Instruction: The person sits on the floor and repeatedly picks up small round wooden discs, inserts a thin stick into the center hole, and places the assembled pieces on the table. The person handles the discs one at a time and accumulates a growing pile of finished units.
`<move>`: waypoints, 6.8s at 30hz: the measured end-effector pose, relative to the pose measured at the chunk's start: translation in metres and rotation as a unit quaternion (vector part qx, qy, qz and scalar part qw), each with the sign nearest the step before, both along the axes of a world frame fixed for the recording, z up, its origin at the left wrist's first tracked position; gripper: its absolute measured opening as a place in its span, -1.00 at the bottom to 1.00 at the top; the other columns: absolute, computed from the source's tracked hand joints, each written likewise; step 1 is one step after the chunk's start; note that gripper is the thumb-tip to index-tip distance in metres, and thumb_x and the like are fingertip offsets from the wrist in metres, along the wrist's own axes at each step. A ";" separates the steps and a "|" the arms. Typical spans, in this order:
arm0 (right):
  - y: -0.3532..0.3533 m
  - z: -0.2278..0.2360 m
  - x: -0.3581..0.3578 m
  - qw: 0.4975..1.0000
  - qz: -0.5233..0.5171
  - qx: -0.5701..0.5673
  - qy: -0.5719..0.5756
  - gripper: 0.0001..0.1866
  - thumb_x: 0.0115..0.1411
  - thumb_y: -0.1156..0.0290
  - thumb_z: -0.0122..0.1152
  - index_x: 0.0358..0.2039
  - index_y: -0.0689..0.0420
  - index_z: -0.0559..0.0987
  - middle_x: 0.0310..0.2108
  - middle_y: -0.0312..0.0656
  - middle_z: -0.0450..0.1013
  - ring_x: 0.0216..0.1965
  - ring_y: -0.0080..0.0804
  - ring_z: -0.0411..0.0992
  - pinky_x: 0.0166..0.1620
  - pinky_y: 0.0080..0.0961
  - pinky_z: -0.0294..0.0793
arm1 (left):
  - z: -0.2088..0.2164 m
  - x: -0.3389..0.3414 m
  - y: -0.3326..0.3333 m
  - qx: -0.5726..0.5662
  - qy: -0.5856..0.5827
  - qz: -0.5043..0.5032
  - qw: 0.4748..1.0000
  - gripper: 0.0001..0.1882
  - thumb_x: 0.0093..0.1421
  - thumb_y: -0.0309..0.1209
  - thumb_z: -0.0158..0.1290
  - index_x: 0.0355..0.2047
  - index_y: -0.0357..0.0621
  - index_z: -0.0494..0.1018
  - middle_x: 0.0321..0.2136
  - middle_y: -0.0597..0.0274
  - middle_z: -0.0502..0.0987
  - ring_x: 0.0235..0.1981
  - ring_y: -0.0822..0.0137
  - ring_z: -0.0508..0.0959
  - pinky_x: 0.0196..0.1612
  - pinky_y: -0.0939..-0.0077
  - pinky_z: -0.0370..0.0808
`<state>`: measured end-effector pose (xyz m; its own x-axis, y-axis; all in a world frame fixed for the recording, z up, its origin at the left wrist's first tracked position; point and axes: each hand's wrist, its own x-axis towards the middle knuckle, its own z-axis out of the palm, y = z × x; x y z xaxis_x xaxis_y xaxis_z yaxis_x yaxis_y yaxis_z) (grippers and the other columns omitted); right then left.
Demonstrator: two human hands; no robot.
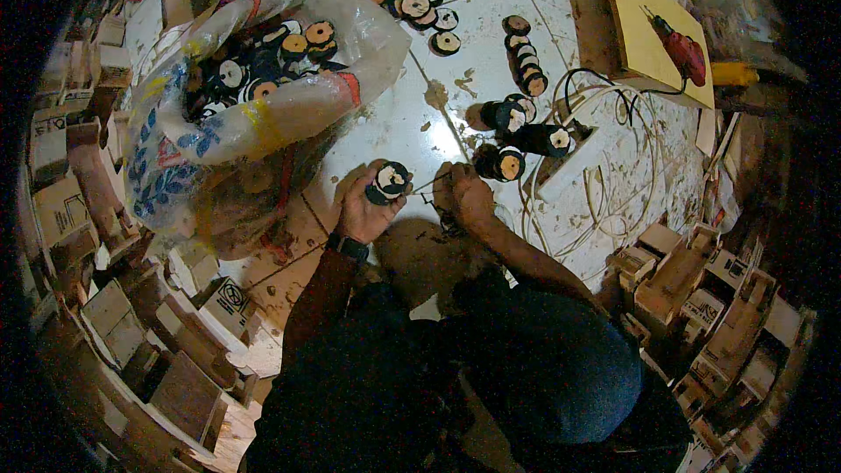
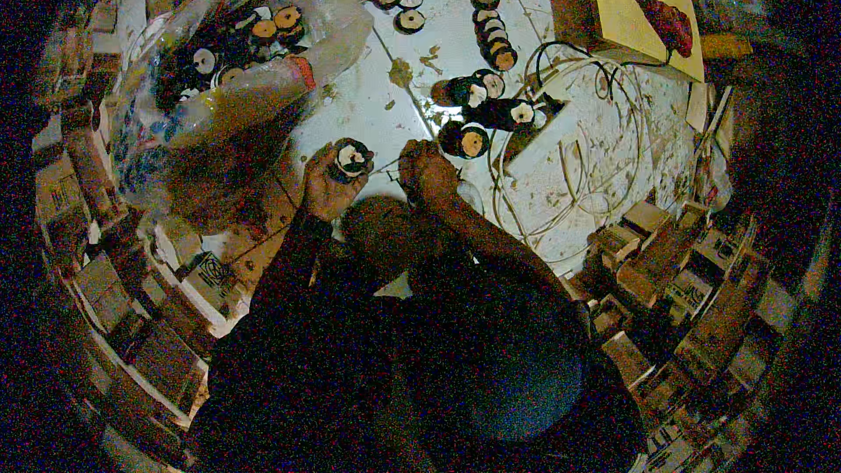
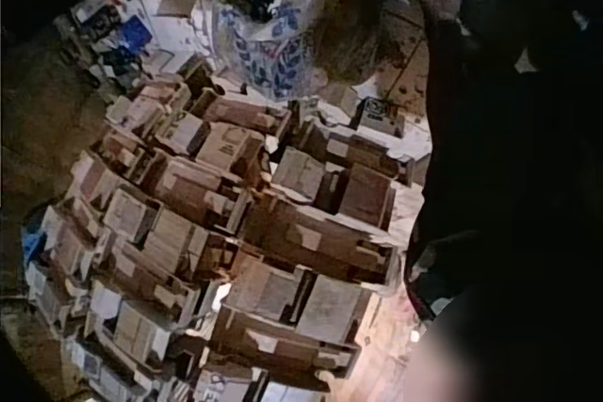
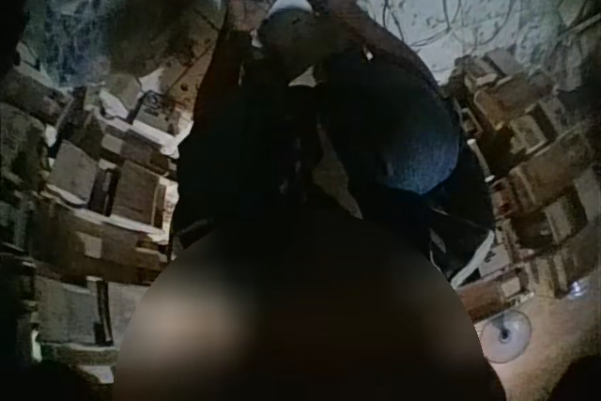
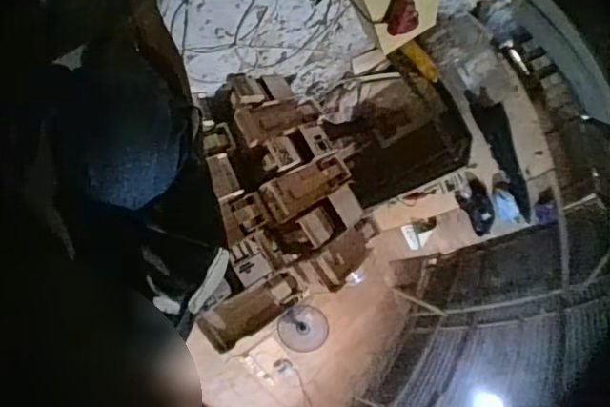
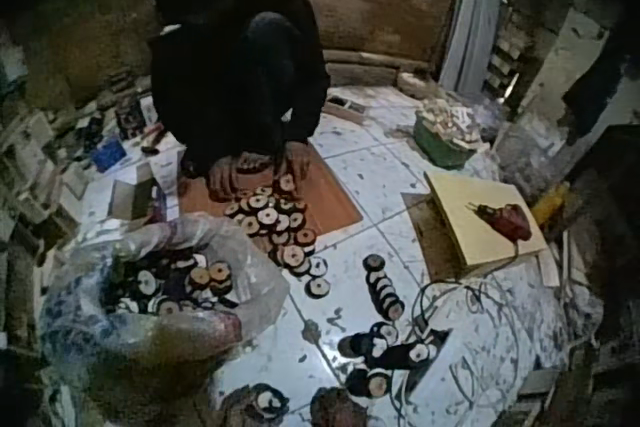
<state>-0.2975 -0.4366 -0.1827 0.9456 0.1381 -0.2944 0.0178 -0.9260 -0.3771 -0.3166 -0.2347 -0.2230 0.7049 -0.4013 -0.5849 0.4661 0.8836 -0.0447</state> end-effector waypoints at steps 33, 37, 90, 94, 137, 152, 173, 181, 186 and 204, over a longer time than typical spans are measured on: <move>0.005 0.019 0.027 0.927 -0.081 0.346 -0.123 -0.83 0.22 0.43 0.03 -0.22 0.22 0.47 -0.33 -0.05 0.51 -0.37 -0.24 0.51 -0.32 -0.45 0.46 | 0.017 0.000 -0.031 0.239 -0.073 -0.145 0.957 -0.74 0.21 -0.36 -0.01 -0.09 -0.05 0.40 -0.20 0.27 0.46 -0.19 0.27 0.49 -0.05 0.22 0.51; 0.001 0.020 0.023 0.925 0.045 0.356 -0.123 -0.86 0.15 0.49 0.10 -0.27 0.22 0.52 -0.19 -0.08 0.49 -0.17 -0.19 0.46 -0.10 -0.37 0.40 | 0.017 0.002 -0.034 0.257 -0.067 -0.161 0.950 -0.75 0.24 -0.33 -0.06 -0.08 -0.07 0.41 -0.16 0.28 0.42 -0.19 0.30 0.48 -0.03 0.27 0.50; 0.008 -0.036 -0.025 0.989 0.120 0.082 0.021 -0.73 0.10 0.26 0.10 -0.23 0.13 0.45 -0.21 -0.03 0.39 -0.17 -0.09 0.40 -0.22 -0.22 0.47 | -0.007 0.009 -0.007 0.153 -0.047 -0.111 0.981 -0.58 0.17 -0.17 -0.10 -0.01 -0.06 0.37 -0.15 0.13 0.52 -0.23 0.17 0.55 -0.37 0.49 0.36; 0.004 -0.007 -0.014 0.959 -0.029 0.279 0.034 -0.79 0.17 0.31 0.09 -0.27 0.17 0.46 -0.40 0.00 0.47 -0.41 -0.29 0.48 -0.43 -0.35 0.47 | -0.004 0.007 -0.006 0.148 -0.033 -0.080 0.985 -0.58 0.17 -0.17 -0.07 0.00 -0.04 0.37 -0.07 0.15 0.47 -0.11 0.19 0.47 -0.16 0.37 0.34; -0.014 -0.005 0.000 0.988 0.137 -0.003 0.064 -0.77 0.18 0.23 -0.04 -0.25 0.08 0.47 -0.25 0.04 0.45 -0.31 0.01 0.46 -0.34 -0.15 0.48 | -0.006 0.029 -0.011 0.198 -0.032 -0.109 0.974 -0.45 0.17 0.06 -0.19 -0.13 -0.16 0.41 -0.19 0.03 0.53 -0.44 0.23 0.53 -0.63 0.59 0.35; -0.017 -0.013 -0.036 0.991 0.066 0.104 0.044 -0.68 0.18 0.33 -0.04 -0.06 0.11 0.45 -0.14 -0.03 0.44 -0.13 -0.06 0.43 -0.16 -0.27 0.46 | -0.002 0.013 -0.014 0.138 -0.066 -0.138 0.978 -0.46 0.22 0.00 -0.19 0.01 -0.16 0.35 -0.27 0.15 0.53 -0.38 0.32 0.51 -0.56 0.61 0.29; -0.006 0.025 0.018 0.900 -0.085 0.425 0.034 -0.76 0.18 0.34 0.07 -0.22 0.18 0.58 -0.33 -0.07 0.53 -0.35 -0.32 0.50 -0.25 -0.44 0.48 | 0.045 0.028 -0.040 0.610 -0.402 -0.212 0.649 -0.34 -0.31 -0.35 0.36 -0.11 -0.11 0.41 -0.17 0.12 0.42 -0.08 0.10 0.42 0.00 0.34 0.37; -0.016 0.016 0.028 0.932 0.158 0.312 -0.097 -0.82 0.08 0.43 0.18 -0.27 0.13 0.58 -0.33 -0.16 0.53 -0.37 -0.21 0.44 -0.27 -0.38 0.42 | 0.049 0.030 -0.037 0.665 -0.412 -0.262 0.565 -0.22 -0.22 -0.39 0.34 0.01 -0.20 0.19 -0.10 0.00 0.45 -0.07 0.19 0.45 -0.02 0.38 0.39; -0.016 0.026 0.036 0.919 0.212 0.326 -0.071 -0.79 0.00 0.55 0.20 -0.29 0.10 0.58 -0.36 -0.19 0.50 -0.31 -0.19 0.44 -0.19 -0.34 0.41 | 0.044 0.033 -0.035 0.577 -0.369 -0.275 0.675 -0.17 -0.20 -0.42 0.32 0.05 -0.24 0.10 -0.15 -0.01 0.47 -0.07 0.18 0.45 0.01 0.38 0.37; 0.014 0.016 0.196 0.951 -0.101 0.280 -0.090 -0.58 0.08 0.29 0.21 -0.16 0.36 0.44 -0.32 0.06 0.52 -0.28 -0.21 0.52 -0.21 -0.38 0.49 | 0.018 0.074 -0.052 0.652 -0.330 -0.173 0.661 -0.15 -0.08 -0.48 0.29 0.18 -0.17 0.06 0.12 -0.01 0.19 0.02 0.16 0.36 -0.07 0.37 0.48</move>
<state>-0.1016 -0.4228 -0.1672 0.9975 0.0367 -0.0600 -0.0282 -0.5728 -0.8192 -0.2430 -0.2869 -0.2047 0.9769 -0.0634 -0.2042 0.1888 -0.1934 0.9628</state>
